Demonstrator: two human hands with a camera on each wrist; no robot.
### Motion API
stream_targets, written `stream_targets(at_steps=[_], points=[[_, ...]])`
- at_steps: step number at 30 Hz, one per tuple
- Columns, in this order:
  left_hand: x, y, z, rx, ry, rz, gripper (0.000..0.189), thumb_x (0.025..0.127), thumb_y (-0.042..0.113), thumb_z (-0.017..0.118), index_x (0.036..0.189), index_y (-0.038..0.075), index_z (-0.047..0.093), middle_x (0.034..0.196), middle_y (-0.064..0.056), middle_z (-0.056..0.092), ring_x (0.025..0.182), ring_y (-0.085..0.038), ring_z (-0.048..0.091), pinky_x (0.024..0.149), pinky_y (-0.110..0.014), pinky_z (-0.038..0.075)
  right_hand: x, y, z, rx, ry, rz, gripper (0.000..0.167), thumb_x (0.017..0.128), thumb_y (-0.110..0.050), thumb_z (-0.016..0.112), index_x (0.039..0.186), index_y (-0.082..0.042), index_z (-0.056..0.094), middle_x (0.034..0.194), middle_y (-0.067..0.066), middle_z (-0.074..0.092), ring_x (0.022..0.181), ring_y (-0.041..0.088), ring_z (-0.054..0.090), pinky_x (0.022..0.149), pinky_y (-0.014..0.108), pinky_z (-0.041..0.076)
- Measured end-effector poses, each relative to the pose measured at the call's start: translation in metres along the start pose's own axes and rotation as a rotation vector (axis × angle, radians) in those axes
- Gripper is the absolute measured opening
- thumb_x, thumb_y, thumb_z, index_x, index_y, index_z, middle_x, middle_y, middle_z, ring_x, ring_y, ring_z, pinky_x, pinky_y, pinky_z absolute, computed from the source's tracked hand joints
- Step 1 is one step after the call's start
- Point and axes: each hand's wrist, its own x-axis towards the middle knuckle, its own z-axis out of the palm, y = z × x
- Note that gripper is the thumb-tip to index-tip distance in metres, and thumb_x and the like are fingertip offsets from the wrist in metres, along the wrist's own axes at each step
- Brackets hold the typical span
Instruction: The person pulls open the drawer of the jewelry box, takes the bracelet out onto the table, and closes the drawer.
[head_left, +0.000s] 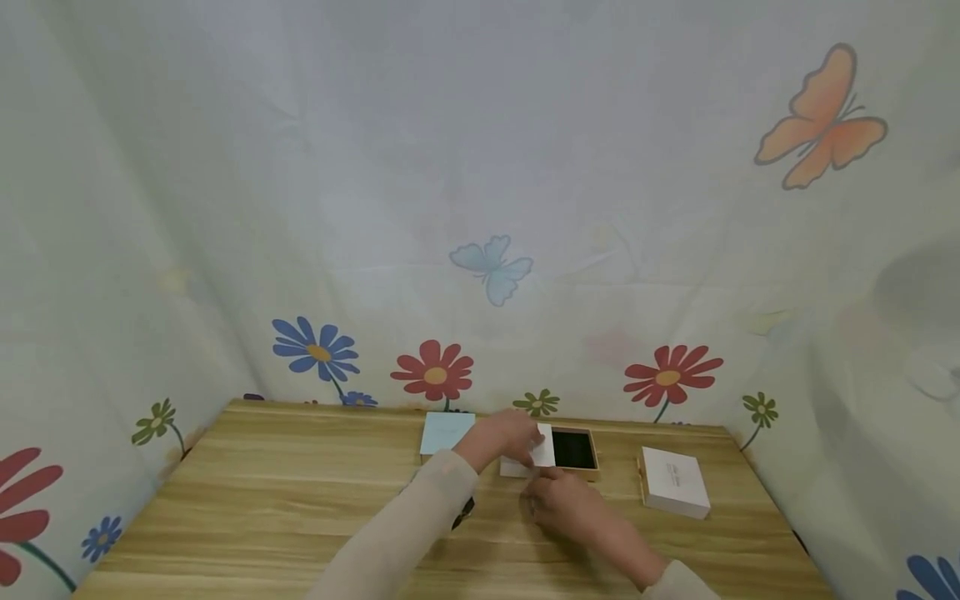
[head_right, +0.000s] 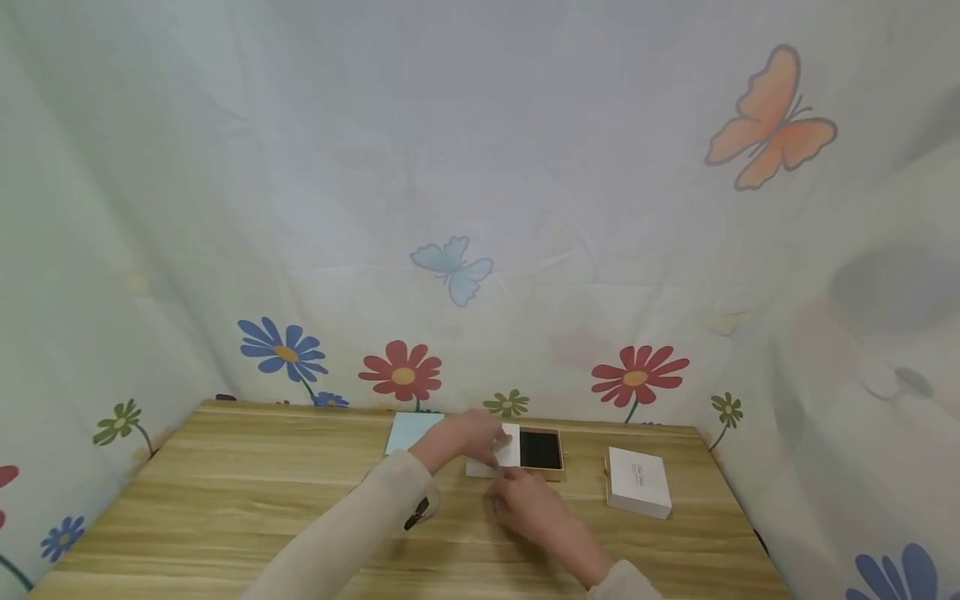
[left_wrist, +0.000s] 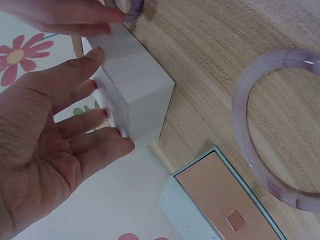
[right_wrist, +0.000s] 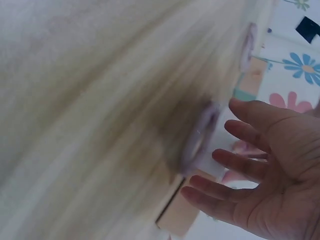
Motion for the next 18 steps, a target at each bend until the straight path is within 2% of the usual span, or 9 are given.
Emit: stream_targets(at_steps=[2,4,7,9,13,18], points=[[0.0,0.001,0.0,0.004,-0.006,-0.001,0.038,0.088,0.041,0.079,0.121,0.022,0.074,0.098,0.008,0.071,0.079,-0.006,0.056,0.074,-0.022,0.049,0.0,0.003,-0.004,-0.01,0.045,0.035,0.017,0.085,-0.01,0.078,0.102,-0.008,0.076,0.1,0.007,0.072,0.091,0.025,0.069,0.073,0.035,0.058],[0.001,0.001,0.0,0.003,-0.011,-0.009,0.039,0.088,0.041,0.08,0.122,0.022,0.074,0.097,0.008,0.071,0.078,-0.006,0.056,0.072,-0.022,0.048,0.0,0.007,-0.009,0.006,0.071,0.105,0.015,0.086,-0.008,0.077,0.101,-0.007,0.076,0.1,0.008,0.071,0.086,0.024,0.069,0.07,0.035,0.058],[0.002,0.001,-0.001,-0.003,-0.023,-0.011,0.041,0.088,0.041,0.079,0.125,0.022,0.073,0.101,0.008,0.072,0.08,-0.006,0.059,0.072,-0.023,0.049,0.001,0.015,-0.021,0.062,0.058,0.24,0.017,0.087,-0.005,0.077,0.104,-0.005,0.075,0.106,0.01,0.068,0.09,0.026,0.069,0.074,0.038,0.058],[0.003,0.001,-0.001,-0.018,-0.029,-0.014,0.044,0.088,0.041,0.079,0.128,0.022,0.072,0.105,0.007,0.072,0.084,-0.006,0.062,0.074,-0.023,0.05,0.0,0.02,-0.028,0.108,0.061,0.302,0.018,0.088,-0.002,0.076,0.105,-0.003,0.074,0.107,0.013,0.068,0.094,0.029,0.068,0.077,0.042,0.058],[0.003,0.001,0.0,-0.069,-0.046,-0.026,0.046,0.088,0.039,0.08,0.13,0.021,0.071,0.113,0.006,0.073,0.093,-0.007,0.066,0.08,-0.023,0.053,-0.001,0.031,-0.043,0.158,0.049,0.386,0.019,0.09,0.001,0.071,0.109,0.0,0.072,0.108,0.015,0.069,0.095,0.03,0.068,0.078,0.042,0.056],[0.002,0.001,-0.001,-0.089,-0.044,-0.036,0.046,0.088,0.038,0.081,0.129,0.02,0.071,0.117,0.006,0.073,0.096,-0.008,0.066,0.084,-0.023,0.053,-0.001,0.044,-0.053,0.119,0.028,0.466,0.023,0.092,0.0,0.065,0.114,-0.001,0.072,0.112,0.017,0.068,0.08,0.021,0.062,0.071,0.038,0.052]])
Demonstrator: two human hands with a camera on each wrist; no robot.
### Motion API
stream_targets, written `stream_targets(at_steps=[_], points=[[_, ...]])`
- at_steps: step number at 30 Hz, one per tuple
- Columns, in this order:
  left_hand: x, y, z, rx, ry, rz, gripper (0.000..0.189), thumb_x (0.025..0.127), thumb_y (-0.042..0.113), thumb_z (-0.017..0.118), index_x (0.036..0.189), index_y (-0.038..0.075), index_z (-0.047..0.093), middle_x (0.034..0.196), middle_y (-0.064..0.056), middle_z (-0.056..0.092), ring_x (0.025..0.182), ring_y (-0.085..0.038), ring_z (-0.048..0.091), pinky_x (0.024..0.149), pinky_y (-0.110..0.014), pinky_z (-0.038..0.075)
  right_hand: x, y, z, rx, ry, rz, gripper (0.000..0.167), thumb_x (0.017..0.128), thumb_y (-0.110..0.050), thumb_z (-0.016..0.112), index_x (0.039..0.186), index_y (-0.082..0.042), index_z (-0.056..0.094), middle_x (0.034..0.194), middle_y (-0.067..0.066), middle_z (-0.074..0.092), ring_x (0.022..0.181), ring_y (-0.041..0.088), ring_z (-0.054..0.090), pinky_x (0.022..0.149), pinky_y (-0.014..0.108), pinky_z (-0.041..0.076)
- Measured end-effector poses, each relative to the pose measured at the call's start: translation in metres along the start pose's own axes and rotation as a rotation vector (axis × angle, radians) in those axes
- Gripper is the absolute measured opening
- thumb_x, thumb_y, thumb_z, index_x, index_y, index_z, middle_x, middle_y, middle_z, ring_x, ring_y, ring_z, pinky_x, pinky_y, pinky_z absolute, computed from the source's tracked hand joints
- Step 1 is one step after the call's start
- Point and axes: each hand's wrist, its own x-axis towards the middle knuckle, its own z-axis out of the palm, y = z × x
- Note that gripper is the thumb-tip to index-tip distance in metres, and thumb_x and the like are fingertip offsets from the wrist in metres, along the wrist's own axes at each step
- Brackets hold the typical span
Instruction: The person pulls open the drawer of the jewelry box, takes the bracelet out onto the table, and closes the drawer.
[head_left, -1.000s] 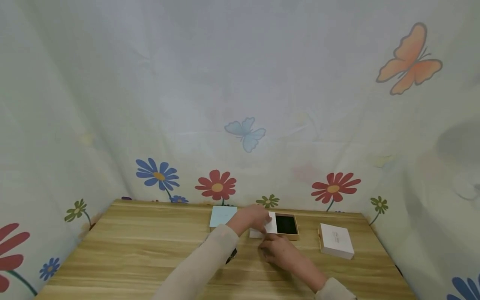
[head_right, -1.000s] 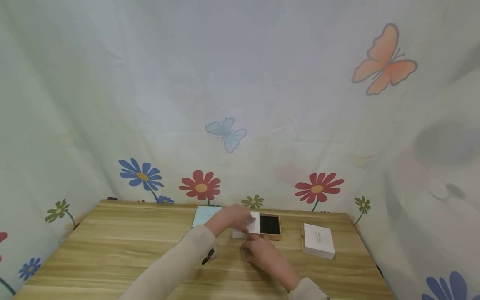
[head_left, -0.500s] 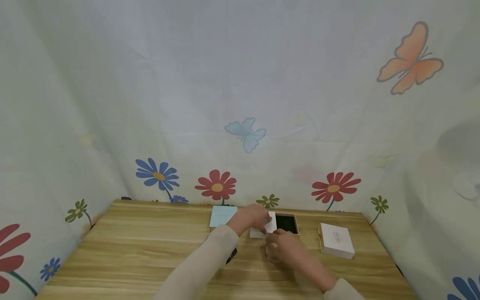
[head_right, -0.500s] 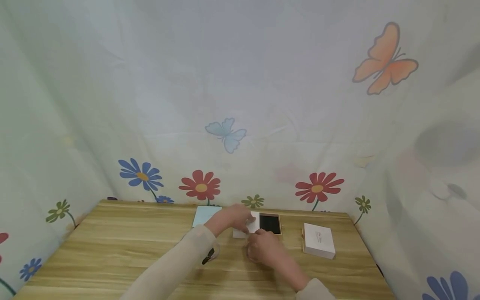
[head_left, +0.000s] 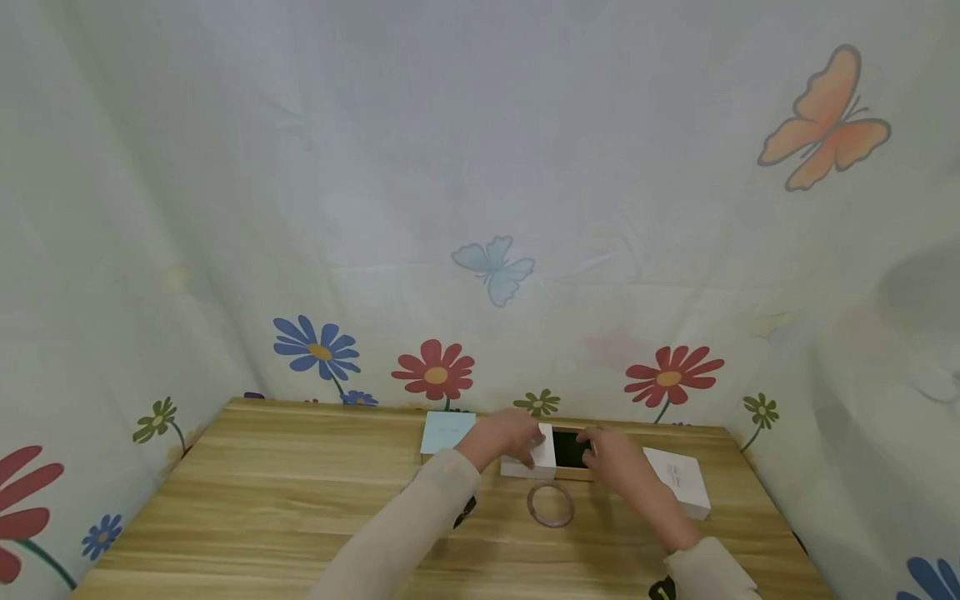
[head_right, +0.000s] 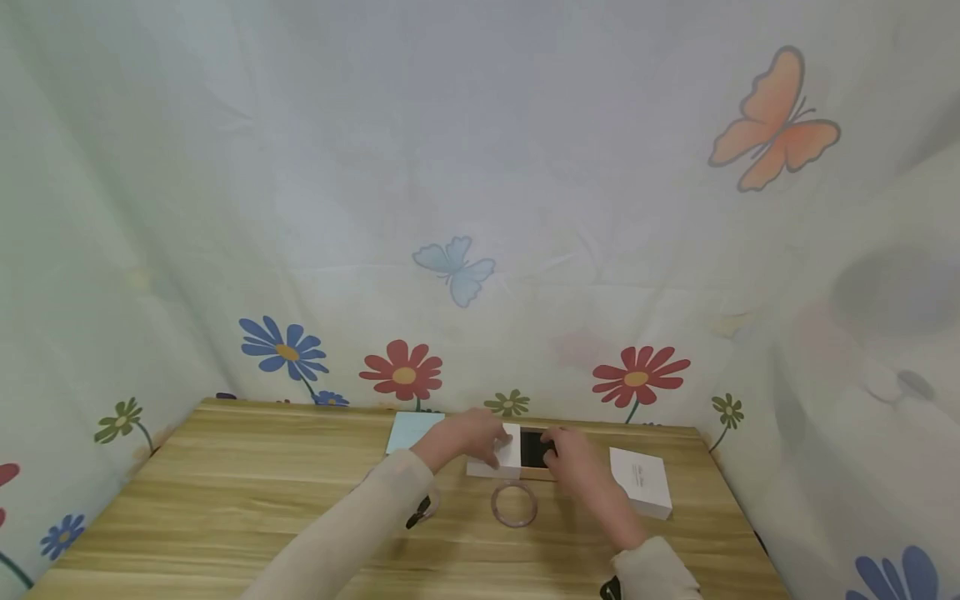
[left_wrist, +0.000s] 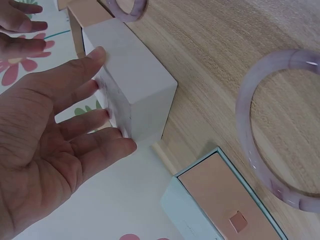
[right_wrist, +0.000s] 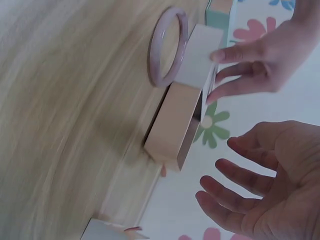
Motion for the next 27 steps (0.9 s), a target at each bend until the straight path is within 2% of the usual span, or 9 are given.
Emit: stream_targets(at_steps=[2,4,7,10,14,18,27], points=[[0.0,-0.001,-0.001,-0.002,0.007,-0.002,0.046,0.087,0.038,0.081,0.129,0.02,0.072,0.116,0.005,0.073,0.096,-0.008,0.066,0.084,-0.023,0.053,0.003,0.006,-0.001,-0.008,0.01,0.015,0.024,0.092,0.001,0.063,0.115,0.0,0.071,0.114,0.019,0.068,0.075,0.018,0.058,0.067,0.036,0.05],[0.0,-0.001,-0.003,-0.003,0.014,0.001,0.046,0.088,0.037,0.081,0.129,0.019,0.072,0.116,0.005,0.073,0.095,-0.008,0.066,0.084,-0.023,0.053,0.006,0.012,0.0,-0.013,0.02,0.02,0.025,0.092,0.003,0.062,0.115,0.003,0.07,0.114,0.021,0.069,0.079,0.021,0.061,0.067,0.037,0.051],[0.001,-0.002,-0.004,-0.005,0.014,-0.002,0.044,0.088,0.037,0.08,0.128,0.02,0.072,0.115,0.006,0.073,0.095,-0.008,0.066,0.085,-0.023,0.053,0.009,0.023,0.003,-0.022,0.031,0.039,0.025,0.092,0.003,0.063,0.116,0.006,0.068,0.114,0.023,0.068,0.094,0.033,0.066,0.075,0.043,0.056],[0.005,-0.002,0.0,0.001,0.011,0.001,0.044,0.088,0.038,0.08,0.128,0.021,0.072,0.112,0.007,0.073,0.092,-0.007,0.065,0.083,-0.023,0.053,0.008,0.033,0.008,-0.026,0.03,0.057,0.026,0.091,0.001,0.065,0.116,0.008,0.067,0.112,0.024,0.066,0.107,0.042,0.063,0.085,0.05,0.055],[0.01,-0.002,0.008,0.013,0.022,0.008,0.044,0.087,0.041,0.081,0.126,0.023,0.073,0.106,0.009,0.072,0.088,-0.006,0.063,0.079,-0.023,0.052,0.005,0.044,0.015,-0.015,0.033,0.065,0.028,0.091,0.0,0.065,0.116,0.012,0.065,0.11,0.027,0.065,0.107,0.044,0.062,0.087,0.053,0.054],[0.008,-0.001,0.009,-0.003,0.027,0.002,0.045,0.085,0.041,0.082,0.127,0.024,0.073,0.109,0.01,0.073,0.09,-0.006,0.064,0.08,-0.022,0.053,0.005,0.05,0.021,-0.004,0.022,0.073,0.026,0.092,-0.001,0.064,0.113,0.014,0.066,0.112,0.029,0.066,0.108,0.047,0.063,0.089,0.056,0.053],[0.003,-0.003,0.004,-0.037,0.036,-0.021,0.05,0.084,0.039,0.084,0.129,0.023,0.072,0.117,0.008,0.073,0.098,-0.007,0.066,0.085,-0.022,0.053,0.011,0.053,0.032,-0.045,0.013,0.022,0.014,0.091,0.002,0.063,0.102,0.004,0.072,0.095,0.017,0.072,0.092,0.037,0.069,0.077,0.048,0.057]])
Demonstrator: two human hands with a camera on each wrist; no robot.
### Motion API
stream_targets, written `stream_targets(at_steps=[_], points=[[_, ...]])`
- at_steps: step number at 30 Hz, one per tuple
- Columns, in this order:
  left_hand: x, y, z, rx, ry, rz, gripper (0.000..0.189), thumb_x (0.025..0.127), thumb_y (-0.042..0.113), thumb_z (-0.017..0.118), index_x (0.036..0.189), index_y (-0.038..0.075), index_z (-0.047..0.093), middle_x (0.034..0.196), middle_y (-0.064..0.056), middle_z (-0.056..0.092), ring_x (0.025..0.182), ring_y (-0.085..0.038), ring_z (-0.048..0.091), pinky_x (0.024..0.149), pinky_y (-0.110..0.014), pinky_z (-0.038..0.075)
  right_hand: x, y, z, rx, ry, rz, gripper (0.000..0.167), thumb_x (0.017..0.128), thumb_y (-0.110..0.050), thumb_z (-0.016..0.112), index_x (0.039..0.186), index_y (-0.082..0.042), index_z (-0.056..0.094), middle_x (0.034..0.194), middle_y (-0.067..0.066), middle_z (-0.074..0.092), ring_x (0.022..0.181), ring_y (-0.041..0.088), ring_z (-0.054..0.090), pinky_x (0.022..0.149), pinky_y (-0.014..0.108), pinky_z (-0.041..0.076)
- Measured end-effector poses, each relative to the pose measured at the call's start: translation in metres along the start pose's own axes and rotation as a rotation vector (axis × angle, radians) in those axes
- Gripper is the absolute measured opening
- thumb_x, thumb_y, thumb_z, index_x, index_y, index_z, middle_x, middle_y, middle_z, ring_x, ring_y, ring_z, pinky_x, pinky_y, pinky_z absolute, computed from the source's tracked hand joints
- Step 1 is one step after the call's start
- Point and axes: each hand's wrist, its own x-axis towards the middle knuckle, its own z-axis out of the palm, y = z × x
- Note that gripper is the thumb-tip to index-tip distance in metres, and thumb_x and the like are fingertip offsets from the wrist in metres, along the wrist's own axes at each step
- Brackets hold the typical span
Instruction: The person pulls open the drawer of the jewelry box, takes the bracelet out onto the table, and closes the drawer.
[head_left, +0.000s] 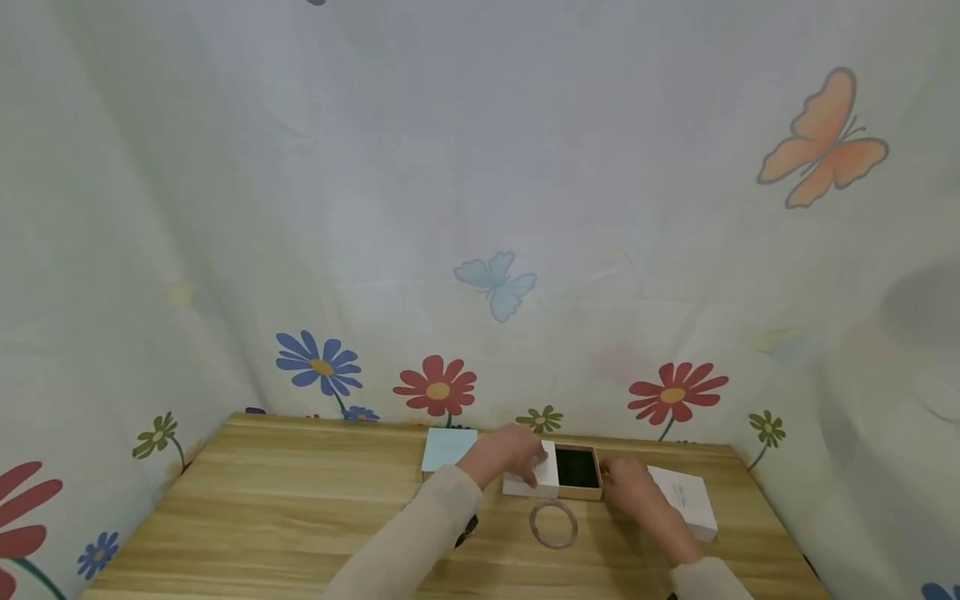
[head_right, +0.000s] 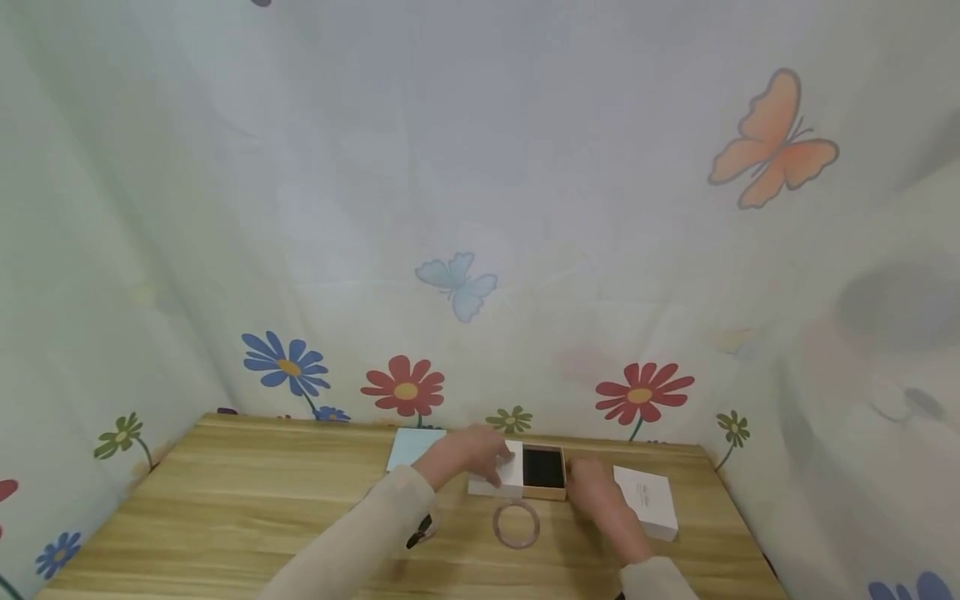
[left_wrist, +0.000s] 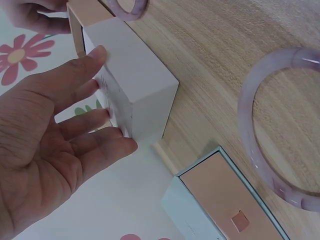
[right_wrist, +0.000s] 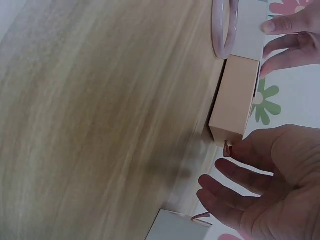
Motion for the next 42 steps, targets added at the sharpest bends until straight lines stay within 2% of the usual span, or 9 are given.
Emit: stream_targets(at_steps=[5,12,21,27,34,38,42], points=[[0.003,-0.001,0.001,-0.008,-0.006,-0.009,0.052,0.083,0.04,0.084,0.13,0.024,0.071,0.12,0.009,0.072,0.103,-0.008,0.066,0.087,-0.023,0.053,0.0,-0.001,-0.001,-0.022,-0.007,0.011,0.014,0.094,-0.001,0.063,0.103,0.003,0.073,0.097,0.018,0.071,0.094,0.038,0.068,0.08,0.05,0.057],[0.008,0.001,0.001,-0.011,-0.006,0.007,0.052,0.083,0.04,0.084,0.13,0.022,0.071,0.119,0.008,0.072,0.1,-0.008,0.066,0.085,-0.023,0.053,-0.002,0.001,-0.003,-0.061,0.023,-0.019,0.01,0.093,-0.001,0.066,0.1,0.002,0.073,0.093,0.017,0.071,0.091,0.038,0.068,0.08,0.05,0.056],[0.006,0.004,-0.004,0.016,-0.003,0.016,0.051,0.084,0.039,0.084,0.13,0.023,0.071,0.118,0.009,0.072,0.098,-0.006,0.066,0.084,-0.021,0.053,0.0,0.012,0.004,-0.081,0.057,-0.045,0.003,0.09,0.0,0.072,0.091,-0.003,0.072,0.084,0.012,0.069,0.083,0.032,0.067,0.074,0.047,0.056],[0.005,0.006,-0.007,0.011,-0.007,0.021,0.051,0.084,0.039,0.084,0.131,0.023,0.071,0.119,0.009,0.072,0.101,-0.007,0.066,0.085,-0.021,0.053,0.0,0.017,0.004,-0.088,0.058,-0.037,0.012,0.092,-0.001,0.069,0.083,-0.009,0.07,0.078,0.006,0.065,0.075,0.025,0.064,0.065,0.041,0.052],[0.004,0.006,-0.005,-0.005,-0.003,0.013,0.051,0.084,0.038,0.084,0.13,0.023,0.071,0.121,0.01,0.071,0.104,-0.008,0.066,0.087,-0.021,0.053,0.0,0.019,0.01,-0.092,0.08,-0.033,0.016,0.092,-0.002,0.068,0.079,-0.011,0.068,0.076,0.005,0.066,0.073,0.022,0.064,0.062,0.04,0.051],[0.001,0.005,-0.004,-0.016,-0.008,0.003,0.051,0.084,0.039,0.084,0.13,0.023,0.071,0.12,0.009,0.072,0.103,-0.008,0.066,0.086,-0.022,0.053,0.002,0.017,0.016,-0.123,0.11,-0.063,0.023,0.093,-0.001,0.066,0.072,-0.011,0.064,0.071,0.005,0.064,0.069,0.02,0.062,0.06,0.039,0.049],[0.0,0.001,-0.002,-0.009,0.0,0.006,0.05,0.083,0.039,0.085,0.129,0.022,0.072,0.118,0.009,0.072,0.1,-0.008,0.066,0.084,-0.022,0.053,0.004,0.01,0.018,-0.159,0.137,-0.098,0.023,0.092,0.0,0.065,0.072,-0.009,0.065,0.071,0.008,0.066,0.07,0.023,0.065,0.06,0.04,0.051]])
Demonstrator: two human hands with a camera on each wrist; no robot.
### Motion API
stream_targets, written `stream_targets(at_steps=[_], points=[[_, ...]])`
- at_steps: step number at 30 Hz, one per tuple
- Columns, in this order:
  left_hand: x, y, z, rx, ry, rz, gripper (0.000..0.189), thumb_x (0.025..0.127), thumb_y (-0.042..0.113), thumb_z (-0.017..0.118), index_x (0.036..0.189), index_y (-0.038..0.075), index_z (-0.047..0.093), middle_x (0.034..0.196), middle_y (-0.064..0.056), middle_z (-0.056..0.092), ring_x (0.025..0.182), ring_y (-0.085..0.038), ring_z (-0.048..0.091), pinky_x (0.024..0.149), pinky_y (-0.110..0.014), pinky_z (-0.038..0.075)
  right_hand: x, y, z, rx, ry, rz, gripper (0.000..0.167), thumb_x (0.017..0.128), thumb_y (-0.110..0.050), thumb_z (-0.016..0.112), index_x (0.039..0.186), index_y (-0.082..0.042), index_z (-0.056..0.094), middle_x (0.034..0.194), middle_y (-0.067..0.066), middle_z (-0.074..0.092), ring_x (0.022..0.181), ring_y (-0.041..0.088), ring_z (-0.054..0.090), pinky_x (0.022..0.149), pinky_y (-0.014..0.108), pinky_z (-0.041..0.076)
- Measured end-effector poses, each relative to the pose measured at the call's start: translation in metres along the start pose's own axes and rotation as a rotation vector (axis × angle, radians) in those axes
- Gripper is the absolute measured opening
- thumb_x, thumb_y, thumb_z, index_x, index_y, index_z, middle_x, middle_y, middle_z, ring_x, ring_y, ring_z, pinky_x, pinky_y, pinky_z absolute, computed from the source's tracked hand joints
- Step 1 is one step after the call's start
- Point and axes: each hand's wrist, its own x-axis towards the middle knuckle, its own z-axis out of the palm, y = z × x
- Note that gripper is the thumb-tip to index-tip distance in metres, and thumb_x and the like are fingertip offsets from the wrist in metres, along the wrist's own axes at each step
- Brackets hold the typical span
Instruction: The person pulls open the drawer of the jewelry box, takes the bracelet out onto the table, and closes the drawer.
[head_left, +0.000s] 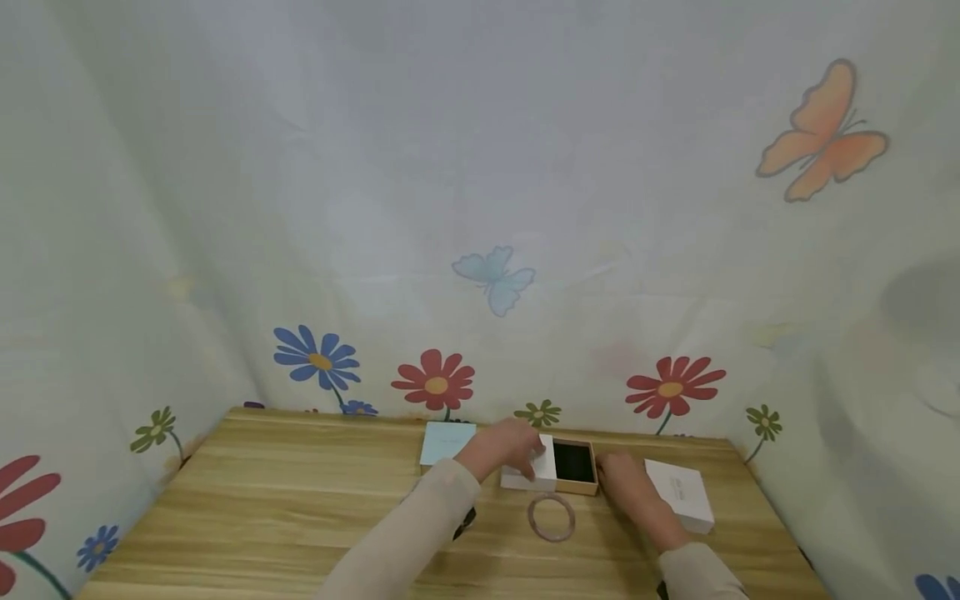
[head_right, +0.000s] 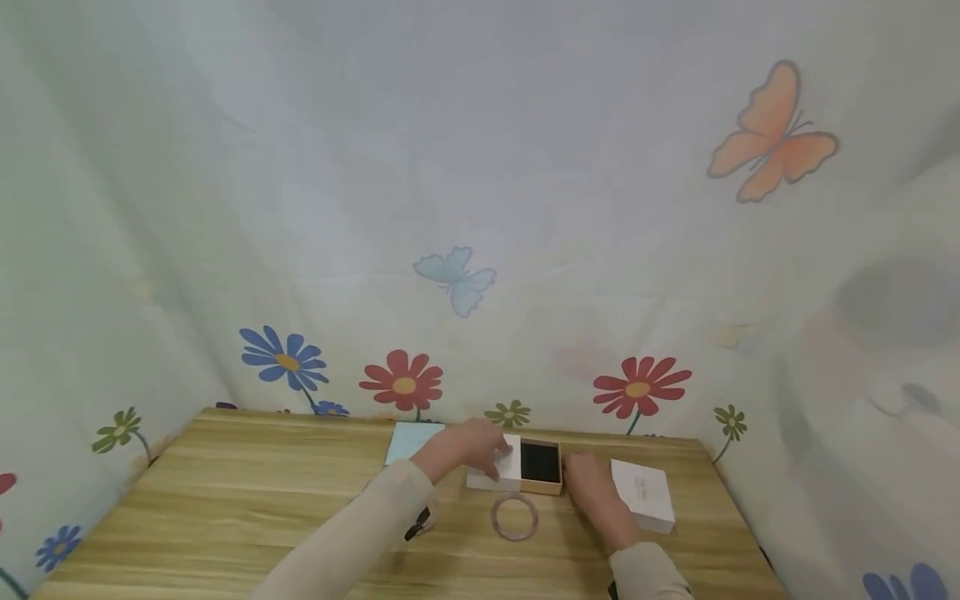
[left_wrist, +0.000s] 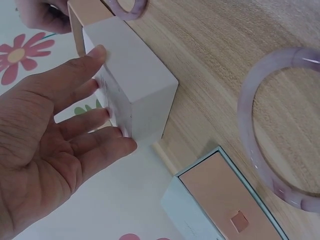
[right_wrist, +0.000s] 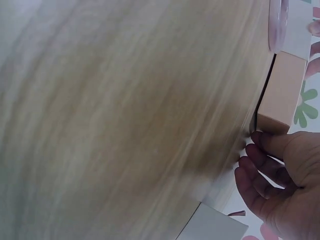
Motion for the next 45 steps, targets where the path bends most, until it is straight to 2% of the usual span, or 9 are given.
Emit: stream_targets(at_steps=[7,14,29,38,45], points=[[0.003,-0.003,0.002,0.004,0.005,0.018,0.05,0.085,0.039,0.083,0.13,0.022,0.071,0.122,0.009,0.071,0.106,-0.009,0.066,0.088,-0.023,0.053,0.005,-0.006,0.0,-0.024,-0.03,0.023,0.019,0.093,-0.001,0.065,0.075,-0.008,0.066,0.074,0.01,0.068,0.071,0.026,0.067,0.058,0.04,0.052],[0.001,-0.004,0.003,-0.002,-0.005,0.011,0.05,0.085,0.038,0.083,0.13,0.022,0.071,0.123,0.009,0.071,0.107,-0.009,0.066,0.089,-0.023,0.052,0.01,-0.013,0.001,-0.051,-0.086,0.067,0.021,0.094,-0.004,0.063,0.074,-0.01,0.065,0.075,0.008,0.067,0.068,0.018,0.062,0.054,0.038,0.048],[0.001,-0.003,0.003,-0.014,-0.011,0.021,0.048,0.085,0.037,0.083,0.129,0.021,0.071,0.117,0.007,0.073,0.098,-0.008,0.067,0.083,-0.022,0.054,0.015,-0.027,0.003,-0.018,-0.122,0.073,0.021,0.096,-0.005,0.062,0.076,-0.008,0.067,0.072,0.007,0.065,0.062,0.013,0.054,0.052,0.036,0.047],[0.001,-0.005,0.002,-0.008,0.003,0.025,0.05,0.084,0.037,0.084,0.13,0.021,0.071,0.12,0.007,0.072,0.101,-0.009,0.067,0.085,-0.022,0.053,0.022,-0.033,0.005,0.017,-0.124,0.083,0.021,0.095,-0.002,0.06,0.077,-0.01,0.066,0.07,0.004,0.062,0.061,0.014,0.052,0.053,0.036,0.047],[0.002,-0.005,0.003,-0.006,-0.002,0.021,0.05,0.084,0.037,0.084,0.129,0.021,0.071,0.119,0.007,0.073,0.103,-0.01,0.068,0.086,-0.023,0.053,0.025,-0.036,0.008,0.006,-0.133,0.049,0.022,0.094,-0.002,0.063,0.073,-0.009,0.067,0.068,0.002,0.062,0.059,0.011,0.05,0.053,0.032,0.046]])
